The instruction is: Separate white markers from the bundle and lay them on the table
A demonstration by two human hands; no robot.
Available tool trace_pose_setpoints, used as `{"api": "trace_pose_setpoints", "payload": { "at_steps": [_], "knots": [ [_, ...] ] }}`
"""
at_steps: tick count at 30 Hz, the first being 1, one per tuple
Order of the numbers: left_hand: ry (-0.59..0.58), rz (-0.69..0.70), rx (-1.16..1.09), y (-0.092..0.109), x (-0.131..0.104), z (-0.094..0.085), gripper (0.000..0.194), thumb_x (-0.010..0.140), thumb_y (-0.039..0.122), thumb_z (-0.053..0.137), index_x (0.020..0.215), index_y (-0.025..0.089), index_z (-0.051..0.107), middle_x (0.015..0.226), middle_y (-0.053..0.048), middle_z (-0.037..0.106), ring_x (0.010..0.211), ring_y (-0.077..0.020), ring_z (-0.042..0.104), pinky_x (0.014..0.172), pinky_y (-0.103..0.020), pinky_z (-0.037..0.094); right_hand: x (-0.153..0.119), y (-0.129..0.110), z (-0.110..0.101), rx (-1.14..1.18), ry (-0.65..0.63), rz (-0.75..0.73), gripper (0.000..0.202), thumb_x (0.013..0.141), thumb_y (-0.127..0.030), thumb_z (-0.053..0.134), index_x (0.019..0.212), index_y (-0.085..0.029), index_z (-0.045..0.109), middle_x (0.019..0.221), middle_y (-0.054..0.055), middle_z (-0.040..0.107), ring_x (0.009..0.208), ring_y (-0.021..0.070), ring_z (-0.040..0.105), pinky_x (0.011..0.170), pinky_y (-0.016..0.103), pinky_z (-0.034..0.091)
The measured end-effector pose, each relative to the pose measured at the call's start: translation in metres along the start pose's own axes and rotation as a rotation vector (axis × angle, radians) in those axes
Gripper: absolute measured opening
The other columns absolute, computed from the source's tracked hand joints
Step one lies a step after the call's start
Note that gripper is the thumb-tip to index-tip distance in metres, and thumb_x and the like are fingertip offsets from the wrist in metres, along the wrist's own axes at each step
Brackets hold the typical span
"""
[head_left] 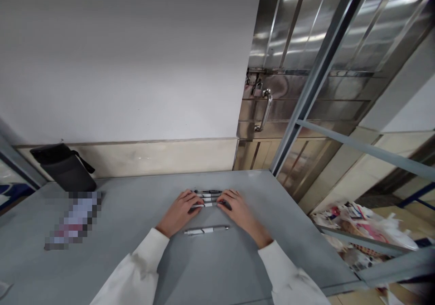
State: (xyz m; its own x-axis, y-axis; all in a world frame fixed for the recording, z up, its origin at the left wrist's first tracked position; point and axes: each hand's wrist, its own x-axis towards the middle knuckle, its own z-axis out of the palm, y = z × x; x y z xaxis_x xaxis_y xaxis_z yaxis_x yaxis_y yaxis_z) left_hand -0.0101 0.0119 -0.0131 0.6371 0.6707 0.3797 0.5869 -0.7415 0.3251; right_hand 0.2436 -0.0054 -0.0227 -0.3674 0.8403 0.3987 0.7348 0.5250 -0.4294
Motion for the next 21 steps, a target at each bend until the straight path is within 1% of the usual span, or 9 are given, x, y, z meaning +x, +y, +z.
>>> {"api": "trace_pose_setpoints", "payload": {
  "at_steps": [6,10,13,17,21],
  "knots": [
    [0.02,-0.02,0.019,0.003,0.001,-0.005,0.018,0.1,0.034,0.051,0.106,0.026,0.066,0.105,-0.003,0.067,0.108,-0.0229,0.054,0.098,-0.041,0.042,0.001,-0.003,0.0,0.046,0.042,0.001,0.005,0.091,-0.019,0.061,0.092,-0.023,0.065,0.097,0.004,0.065,0.1,0.0223,0.058,0.09,0.037,0.046],
    [0.054,-0.028,-0.004,0.006,0.002,-0.009,0.021,0.102,0.033,0.046,0.111,0.026,0.064,0.11,-0.003,0.066,0.11,-0.0223,0.054,0.099,-0.04,0.042,0.001,-0.006,-0.002,0.09,0.075,0.011,0.009,0.089,-0.016,0.059,0.092,-0.023,0.061,0.096,0.004,0.064,0.098,0.0221,0.058,0.087,0.036,0.047],
    [0.075,-0.033,-0.054,0.01,0.002,-0.01,0.024,0.104,0.033,0.042,0.117,0.027,0.061,0.116,-0.003,0.064,0.112,-0.0207,0.055,0.101,-0.039,0.042,-0.001,-0.01,-0.003,0.166,0.09,0.034,0.011,0.09,-0.015,0.056,0.096,-0.023,0.059,0.097,0.003,0.063,0.096,0.0203,0.06,0.086,0.033,0.048],
    [0.1,-0.059,-0.171,0.016,0.002,-0.013,0.027,0.105,0.034,0.038,0.119,0.027,0.06,0.117,-0.003,0.062,0.112,-0.0187,0.057,0.103,-0.035,0.045,-0.002,-0.015,-0.002,0.214,0.068,0.081,0.013,0.094,-0.017,0.05,0.104,-0.024,0.057,0.101,0.004,0.065,0.092,0.0192,0.061,0.083,0.032,0.049],
    [0.107,-0.064,-0.23,0.02,0.003,-0.013,0.028,0.105,0.032,0.037,0.121,0.027,0.059,0.115,-0.003,0.063,0.112,-0.0183,0.057,0.103,-0.034,0.045,-0.002,-0.02,-0.004,0.157,0.03,0.047,0.014,0.101,-0.025,0.045,0.107,-0.026,0.057,0.105,0.004,0.067,0.1,0.0219,0.061,0.09,0.036,0.045]
  ]
}}
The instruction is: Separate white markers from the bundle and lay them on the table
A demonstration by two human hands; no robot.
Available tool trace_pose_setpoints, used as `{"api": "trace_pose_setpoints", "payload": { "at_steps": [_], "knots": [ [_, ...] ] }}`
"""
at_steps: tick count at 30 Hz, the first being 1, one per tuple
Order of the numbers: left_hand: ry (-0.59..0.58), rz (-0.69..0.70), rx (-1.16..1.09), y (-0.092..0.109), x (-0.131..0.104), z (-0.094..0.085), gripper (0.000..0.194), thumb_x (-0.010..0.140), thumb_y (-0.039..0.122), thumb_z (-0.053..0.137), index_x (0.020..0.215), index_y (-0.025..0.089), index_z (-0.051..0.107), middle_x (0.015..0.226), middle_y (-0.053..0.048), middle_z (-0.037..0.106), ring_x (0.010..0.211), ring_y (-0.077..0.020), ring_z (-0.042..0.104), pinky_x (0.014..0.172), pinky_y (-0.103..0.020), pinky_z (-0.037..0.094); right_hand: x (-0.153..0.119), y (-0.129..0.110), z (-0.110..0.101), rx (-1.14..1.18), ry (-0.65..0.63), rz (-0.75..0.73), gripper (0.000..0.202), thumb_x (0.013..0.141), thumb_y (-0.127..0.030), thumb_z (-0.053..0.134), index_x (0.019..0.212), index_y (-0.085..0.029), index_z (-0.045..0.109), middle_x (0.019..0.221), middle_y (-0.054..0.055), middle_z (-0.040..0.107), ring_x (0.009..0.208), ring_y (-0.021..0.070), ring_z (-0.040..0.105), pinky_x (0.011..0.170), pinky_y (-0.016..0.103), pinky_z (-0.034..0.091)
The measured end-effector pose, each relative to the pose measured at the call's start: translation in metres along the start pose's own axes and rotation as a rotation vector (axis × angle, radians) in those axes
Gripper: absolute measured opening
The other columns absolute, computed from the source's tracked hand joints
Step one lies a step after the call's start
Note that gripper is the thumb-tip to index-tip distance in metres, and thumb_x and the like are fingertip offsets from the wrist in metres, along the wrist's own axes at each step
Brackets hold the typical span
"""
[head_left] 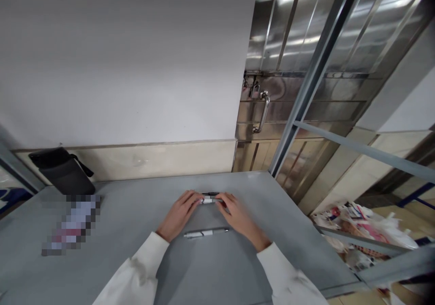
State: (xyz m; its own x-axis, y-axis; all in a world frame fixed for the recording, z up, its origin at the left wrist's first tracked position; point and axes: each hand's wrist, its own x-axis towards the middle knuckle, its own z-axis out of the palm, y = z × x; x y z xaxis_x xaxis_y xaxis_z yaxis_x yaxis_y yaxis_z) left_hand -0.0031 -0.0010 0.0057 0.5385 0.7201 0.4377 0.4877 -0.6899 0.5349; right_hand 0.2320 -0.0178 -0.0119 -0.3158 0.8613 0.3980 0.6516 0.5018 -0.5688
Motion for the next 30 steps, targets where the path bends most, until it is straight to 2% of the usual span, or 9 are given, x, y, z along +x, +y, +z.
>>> {"api": "trace_pose_setpoints", "payload": {
  "at_steps": [5,10,14,16,18,21,25,30],
  "knots": [
    [0.001,0.013,0.101,-0.003,0.001,0.003,0.023,0.104,0.033,0.044,0.118,0.027,0.061,0.113,-0.002,0.066,0.108,-0.02,0.057,0.101,-0.038,0.04,0.002,0.002,0.002,-0.058,0.021,-0.016,0.019,0.104,-0.024,0.039,0.098,-0.024,0.057,0.099,0.005,0.067,0.094,0.0228,0.059,0.085,0.036,0.044],
    [0.01,0.008,0.181,-0.002,0.002,0.004,0.025,0.104,0.033,0.041,0.114,0.025,0.064,0.107,-0.002,0.07,0.1,-0.0208,0.059,0.091,-0.037,0.041,0.005,0.01,0.013,-0.103,0.067,-0.039,0.022,0.101,-0.012,0.038,0.091,-0.02,0.057,0.091,0.006,0.065,0.088,0.0226,0.058,0.08,0.036,0.043],
    [0.004,-0.073,0.174,0.001,0.003,0.005,0.04,0.106,0.034,0.032,0.084,0.021,0.063,0.078,-0.002,0.066,0.082,-0.0204,0.059,0.082,-0.035,0.042,0.007,0.01,0.017,-0.147,0.087,-0.084,0.024,0.098,-0.005,0.039,0.089,-0.02,0.057,0.087,0.005,0.064,0.086,0.022,0.056,0.079,0.036,0.042],
    [0.011,-0.1,0.164,0.001,0.002,0.006,0.044,0.107,0.034,0.029,0.077,0.021,0.059,0.072,-0.001,0.063,0.077,-0.0201,0.058,0.08,-0.035,0.042,0.008,0.008,0.015,-0.149,0.085,-0.097,0.024,0.098,-0.006,0.04,0.09,-0.02,0.057,0.088,0.005,0.064,0.087,0.022,0.056,0.08,0.037,0.042],
    [0.017,-0.104,0.152,0.0,0.002,0.007,0.042,0.106,0.036,0.03,0.079,0.021,0.059,0.076,-0.001,0.064,0.078,-0.0199,0.058,0.081,-0.035,0.042,0.008,0.006,0.011,-0.108,0.082,-0.102,0.02,0.099,-0.01,0.042,0.094,-0.021,0.058,0.093,0.005,0.064,0.09,0.0223,0.056,0.082,0.036,0.043],
    [0.034,-0.094,0.123,-0.004,0.001,0.007,0.034,0.106,0.036,0.034,0.093,0.023,0.063,0.089,-0.001,0.069,0.088,-0.0201,0.06,0.086,-0.036,0.041,0.006,0.002,0.005,-0.027,0.096,-0.086,0.012,0.1,-0.02,0.048,0.105,-0.023,0.059,0.102,0.005,0.063,0.099,0.0229,0.056,0.087,0.036,0.045],
    [0.073,-0.075,0.092,-0.01,0.0,0.007,0.028,0.104,0.037,0.04,0.107,0.026,0.065,0.106,-0.002,0.071,0.1,-0.0213,0.06,0.093,-0.038,0.041,0.003,0.0,0.002,0.032,0.104,-0.054,0.018,0.098,-0.028,0.055,0.115,-0.026,0.058,0.114,0.005,0.06,0.108,0.0231,0.056,0.094,0.037,0.045],
    [0.102,-0.076,0.08,-0.014,0.0,0.01,0.024,0.102,0.036,0.045,0.111,0.028,0.066,0.108,-0.001,0.071,0.101,-0.0218,0.06,0.094,-0.039,0.041,0.004,0.005,0.005,0.044,0.106,-0.071,0.014,0.101,-0.027,0.048,0.105,-0.025,0.061,0.107,0.005,0.062,0.105,0.0226,0.057,0.094,0.038,0.045]
  ]
}}
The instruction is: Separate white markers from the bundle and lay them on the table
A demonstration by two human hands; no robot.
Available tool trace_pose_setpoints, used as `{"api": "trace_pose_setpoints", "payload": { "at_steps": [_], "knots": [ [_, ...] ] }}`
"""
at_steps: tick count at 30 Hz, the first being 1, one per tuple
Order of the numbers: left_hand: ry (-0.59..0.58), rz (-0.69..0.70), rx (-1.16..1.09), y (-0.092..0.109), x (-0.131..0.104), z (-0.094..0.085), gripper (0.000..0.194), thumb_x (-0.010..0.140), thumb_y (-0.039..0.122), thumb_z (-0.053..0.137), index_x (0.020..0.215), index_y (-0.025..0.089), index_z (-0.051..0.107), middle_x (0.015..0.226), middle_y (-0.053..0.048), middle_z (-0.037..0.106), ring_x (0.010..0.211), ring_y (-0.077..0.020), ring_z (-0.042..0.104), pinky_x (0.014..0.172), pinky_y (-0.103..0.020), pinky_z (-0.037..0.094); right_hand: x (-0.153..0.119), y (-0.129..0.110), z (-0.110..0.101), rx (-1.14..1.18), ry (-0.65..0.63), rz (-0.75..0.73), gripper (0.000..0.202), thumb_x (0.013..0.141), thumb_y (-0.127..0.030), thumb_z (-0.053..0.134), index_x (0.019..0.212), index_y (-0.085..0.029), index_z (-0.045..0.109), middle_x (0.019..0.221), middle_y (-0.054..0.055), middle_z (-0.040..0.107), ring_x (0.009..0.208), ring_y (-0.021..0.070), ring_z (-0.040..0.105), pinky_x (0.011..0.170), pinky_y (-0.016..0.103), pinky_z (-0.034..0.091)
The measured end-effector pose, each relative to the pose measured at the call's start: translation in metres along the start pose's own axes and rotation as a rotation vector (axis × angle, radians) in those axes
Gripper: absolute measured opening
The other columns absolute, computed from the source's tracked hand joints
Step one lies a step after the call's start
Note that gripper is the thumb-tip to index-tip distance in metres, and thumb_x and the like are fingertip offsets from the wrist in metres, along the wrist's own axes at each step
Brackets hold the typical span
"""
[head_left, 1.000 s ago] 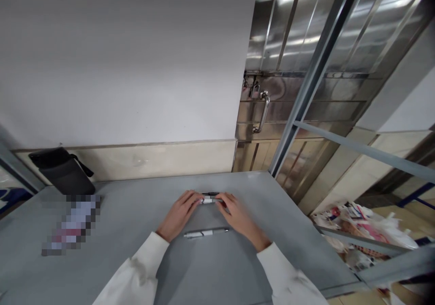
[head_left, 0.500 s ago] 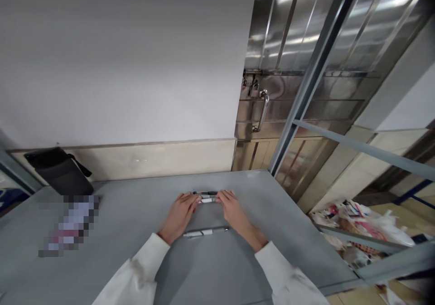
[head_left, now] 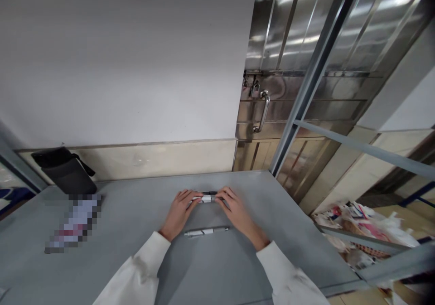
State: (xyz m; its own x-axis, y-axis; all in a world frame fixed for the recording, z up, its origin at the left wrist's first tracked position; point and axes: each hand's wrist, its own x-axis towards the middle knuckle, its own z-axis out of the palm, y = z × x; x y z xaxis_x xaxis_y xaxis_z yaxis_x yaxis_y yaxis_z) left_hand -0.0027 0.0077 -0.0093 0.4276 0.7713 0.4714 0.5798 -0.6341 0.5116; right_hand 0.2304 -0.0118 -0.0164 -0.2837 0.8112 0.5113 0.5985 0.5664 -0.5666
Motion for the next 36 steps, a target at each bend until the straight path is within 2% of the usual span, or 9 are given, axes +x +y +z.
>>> {"api": "trace_pose_setpoints", "payload": {
  "at_steps": [5,11,17,22,26,32,36],
  "knots": [
    [0.028,0.01,-0.018,0.0,0.0,0.001,0.022,0.101,0.035,0.048,0.112,0.028,0.066,0.109,0.0,0.071,0.102,-0.0216,0.06,0.094,-0.038,0.042,0.001,-0.004,-0.002,0.036,0.03,0.023,0.01,0.097,-0.028,0.056,0.105,-0.025,0.06,0.108,0.005,0.062,0.105,0.0224,0.058,0.093,0.037,0.045],
    [0.04,0.022,-0.043,0.001,-0.001,-0.001,0.022,0.102,0.033,0.048,0.113,0.029,0.066,0.111,0.0,0.071,0.103,-0.021,0.06,0.096,-0.037,0.042,0.001,-0.004,-0.001,0.04,0.003,0.051,0.013,0.1,-0.028,0.051,0.099,-0.026,0.064,0.097,0.002,0.069,0.096,0.0222,0.061,0.09,0.037,0.045],
    [0.031,0.037,-0.068,0.001,-0.001,0.0,0.02,0.101,0.035,0.051,0.112,0.029,0.066,0.108,0.0,0.071,0.103,-0.02,0.061,0.094,-0.036,0.045,0.0,-0.006,-0.001,0.127,0.026,0.053,0.012,0.095,-0.025,0.059,0.106,-0.026,0.063,0.105,0.003,0.068,0.102,0.0207,0.061,0.092,0.034,0.047],
    [0.02,0.043,-0.08,0.006,0.0,0.0,0.02,0.1,0.036,0.052,0.111,0.028,0.067,0.108,0.0,0.071,0.102,-0.0197,0.061,0.094,-0.036,0.047,0.0,-0.007,0.0,0.159,-0.017,0.095,0.013,0.097,-0.029,0.054,0.101,-0.026,0.066,0.1,0.003,0.069,0.099,0.0205,0.063,0.091,0.033,0.048],
    [0.012,0.05,-0.09,0.008,0.0,-0.001,0.021,0.1,0.039,0.051,0.11,0.028,0.066,0.107,-0.001,0.072,0.101,-0.0201,0.061,0.095,-0.037,0.047,0.0,-0.008,0.0,0.211,0.04,0.082,0.011,0.092,-0.028,0.061,0.102,-0.024,0.065,0.103,0.004,0.068,0.102,0.0201,0.062,0.094,0.033,0.047],
    [-0.016,0.039,-0.086,0.008,-0.001,-0.001,0.023,0.1,0.041,0.049,0.11,0.028,0.066,0.108,-0.002,0.072,0.102,-0.0216,0.062,0.096,-0.038,0.047,0.001,-0.013,-0.003,0.316,-0.014,0.179,0.023,0.097,-0.037,0.049,0.096,-0.024,0.068,0.087,0.002,0.071,0.084,0.0189,0.066,0.08,0.03,0.051],
    [0.003,0.024,-0.097,0.007,-0.001,0.0,0.024,0.101,0.041,0.048,0.111,0.028,0.065,0.108,-0.002,0.072,0.103,-0.021,0.062,0.096,-0.037,0.047,0.004,-0.015,-0.004,0.318,0.061,0.128,0.016,0.09,-0.034,0.059,0.097,-0.023,0.069,0.098,0.004,0.072,0.094,0.0204,0.066,0.09,0.033,0.05]
  ]
}}
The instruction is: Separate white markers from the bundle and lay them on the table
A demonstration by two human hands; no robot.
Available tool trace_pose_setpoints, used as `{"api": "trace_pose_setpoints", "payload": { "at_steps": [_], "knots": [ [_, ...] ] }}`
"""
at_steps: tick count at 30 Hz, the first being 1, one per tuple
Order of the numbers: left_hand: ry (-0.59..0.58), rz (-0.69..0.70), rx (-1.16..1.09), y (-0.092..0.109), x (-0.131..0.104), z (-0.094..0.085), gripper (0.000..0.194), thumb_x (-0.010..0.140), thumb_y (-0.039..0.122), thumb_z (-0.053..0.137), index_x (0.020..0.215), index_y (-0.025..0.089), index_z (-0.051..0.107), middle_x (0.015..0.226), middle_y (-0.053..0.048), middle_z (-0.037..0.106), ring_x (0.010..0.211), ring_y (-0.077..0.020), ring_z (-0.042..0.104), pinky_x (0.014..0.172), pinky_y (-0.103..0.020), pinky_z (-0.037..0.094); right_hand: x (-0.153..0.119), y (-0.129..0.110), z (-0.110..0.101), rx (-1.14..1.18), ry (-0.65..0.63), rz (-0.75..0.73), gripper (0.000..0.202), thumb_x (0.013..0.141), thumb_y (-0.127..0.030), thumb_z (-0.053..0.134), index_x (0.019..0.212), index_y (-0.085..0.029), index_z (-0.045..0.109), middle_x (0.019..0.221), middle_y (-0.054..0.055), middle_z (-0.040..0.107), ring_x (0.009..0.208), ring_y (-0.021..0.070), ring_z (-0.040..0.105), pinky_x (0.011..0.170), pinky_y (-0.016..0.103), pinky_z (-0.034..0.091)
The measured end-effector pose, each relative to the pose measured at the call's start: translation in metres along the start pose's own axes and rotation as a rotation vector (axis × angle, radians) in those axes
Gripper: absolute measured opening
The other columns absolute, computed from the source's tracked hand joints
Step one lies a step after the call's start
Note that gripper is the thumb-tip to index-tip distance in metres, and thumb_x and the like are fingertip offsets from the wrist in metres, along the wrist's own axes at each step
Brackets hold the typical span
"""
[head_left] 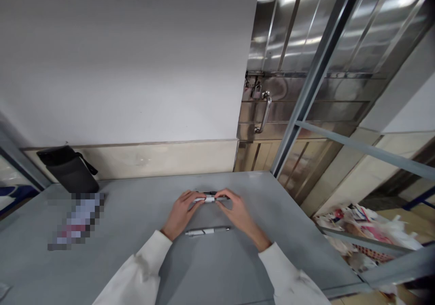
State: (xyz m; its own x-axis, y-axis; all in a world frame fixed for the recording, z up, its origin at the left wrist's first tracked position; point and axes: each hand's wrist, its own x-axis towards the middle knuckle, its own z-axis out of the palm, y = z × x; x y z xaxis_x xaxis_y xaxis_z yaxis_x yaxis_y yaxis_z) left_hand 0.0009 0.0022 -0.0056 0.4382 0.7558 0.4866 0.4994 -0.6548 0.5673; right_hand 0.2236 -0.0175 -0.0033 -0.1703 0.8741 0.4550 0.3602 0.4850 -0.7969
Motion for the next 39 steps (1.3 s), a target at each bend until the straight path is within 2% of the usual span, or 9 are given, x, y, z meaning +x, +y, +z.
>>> {"api": "trace_pose_setpoints", "payload": {
  "at_steps": [2,7,11,15,21,25,32,39],
  "knots": [
    [-0.002,-0.003,-0.004,0.001,0.0,0.0,0.024,0.101,0.041,0.048,0.111,0.028,0.065,0.108,-0.001,0.072,0.103,-0.0205,0.062,0.096,-0.036,0.047,0.001,0.001,0.0,0.03,0.004,0.016,0.018,0.089,-0.035,0.061,0.1,-0.023,0.069,0.1,0.004,0.073,0.096,0.0206,0.066,0.091,0.033,0.05],
    [-0.003,0.012,0.0,0.0,0.0,0.0,0.022,0.101,0.039,0.049,0.111,0.028,0.065,0.108,-0.001,0.072,0.104,-0.0198,0.062,0.096,-0.035,0.047,0.001,0.004,0.0,0.073,-0.032,0.092,0.022,0.092,-0.038,0.057,0.094,-0.022,0.071,0.085,0.003,0.074,0.082,0.02,0.068,0.081,0.032,0.052],
    [-0.012,-0.012,0.002,-0.002,-0.001,0.001,0.024,0.102,0.038,0.045,0.11,0.028,0.065,0.105,-0.001,0.072,0.102,-0.0201,0.063,0.093,-0.034,0.048,0.002,0.004,-0.002,0.049,0.019,0.058,0.016,0.088,-0.034,0.063,0.096,-0.024,0.073,0.097,0.004,0.074,0.09,0.0209,0.068,0.084,0.033,0.052],
    [-0.025,-0.058,0.0,-0.001,-0.002,-0.002,0.032,0.104,0.039,0.038,0.098,0.027,0.067,0.095,-0.002,0.071,0.097,-0.0204,0.063,0.092,-0.035,0.049,0.003,0.004,-0.004,0.078,0.032,0.058,0.017,0.086,-0.035,0.065,0.097,-0.023,0.072,0.098,0.004,0.073,0.091,0.0211,0.068,0.087,0.035,0.053],
    [-0.008,-0.102,-0.049,0.001,-0.002,-0.002,0.024,0.101,0.04,0.047,0.11,0.029,0.066,0.105,-0.002,0.07,0.102,-0.0207,0.063,0.093,-0.035,0.05,0.004,0.01,-0.004,0.196,0.046,0.064,0.019,0.087,-0.039,0.064,0.094,-0.023,0.073,0.105,0.007,0.072,0.101,0.0223,0.067,0.09,0.035,0.053],
    [0.04,-0.12,-0.105,0.0,-0.001,0.0,0.021,0.098,0.038,0.051,0.109,0.028,0.066,0.109,-0.003,0.069,0.105,-0.0211,0.063,0.094,-0.034,0.05,0.005,0.012,-0.006,0.188,0.041,0.145,0.027,0.09,-0.044,0.06,0.098,-0.022,0.073,0.102,0.007,0.074,0.099,0.0235,0.068,0.092,0.037,0.051],
    [0.077,-0.158,-0.122,-0.005,-0.001,0.001,0.021,0.099,0.037,0.05,0.11,0.026,0.065,0.108,-0.004,0.068,0.099,-0.0207,0.062,0.089,-0.034,0.051,0.007,0.022,-0.01,0.177,0.103,0.251,0.034,0.089,-0.052,0.057,0.098,-0.022,0.07,0.083,0.004,0.074,0.084,0.0236,0.07,0.08,0.035,0.051],
    [0.113,-0.174,-0.1,-0.012,-0.002,0.003,0.024,0.099,0.039,0.048,0.109,0.025,0.065,0.109,-0.005,0.068,0.1,-0.0212,0.062,0.088,-0.034,0.05,0.009,0.025,-0.013,0.225,0.157,0.29,0.037,0.084,-0.056,0.061,0.092,-0.021,0.07,0.082,0.005,0.075,0.085,0.0257,0.071,0.081,0.037,0.052]
  ]
}}
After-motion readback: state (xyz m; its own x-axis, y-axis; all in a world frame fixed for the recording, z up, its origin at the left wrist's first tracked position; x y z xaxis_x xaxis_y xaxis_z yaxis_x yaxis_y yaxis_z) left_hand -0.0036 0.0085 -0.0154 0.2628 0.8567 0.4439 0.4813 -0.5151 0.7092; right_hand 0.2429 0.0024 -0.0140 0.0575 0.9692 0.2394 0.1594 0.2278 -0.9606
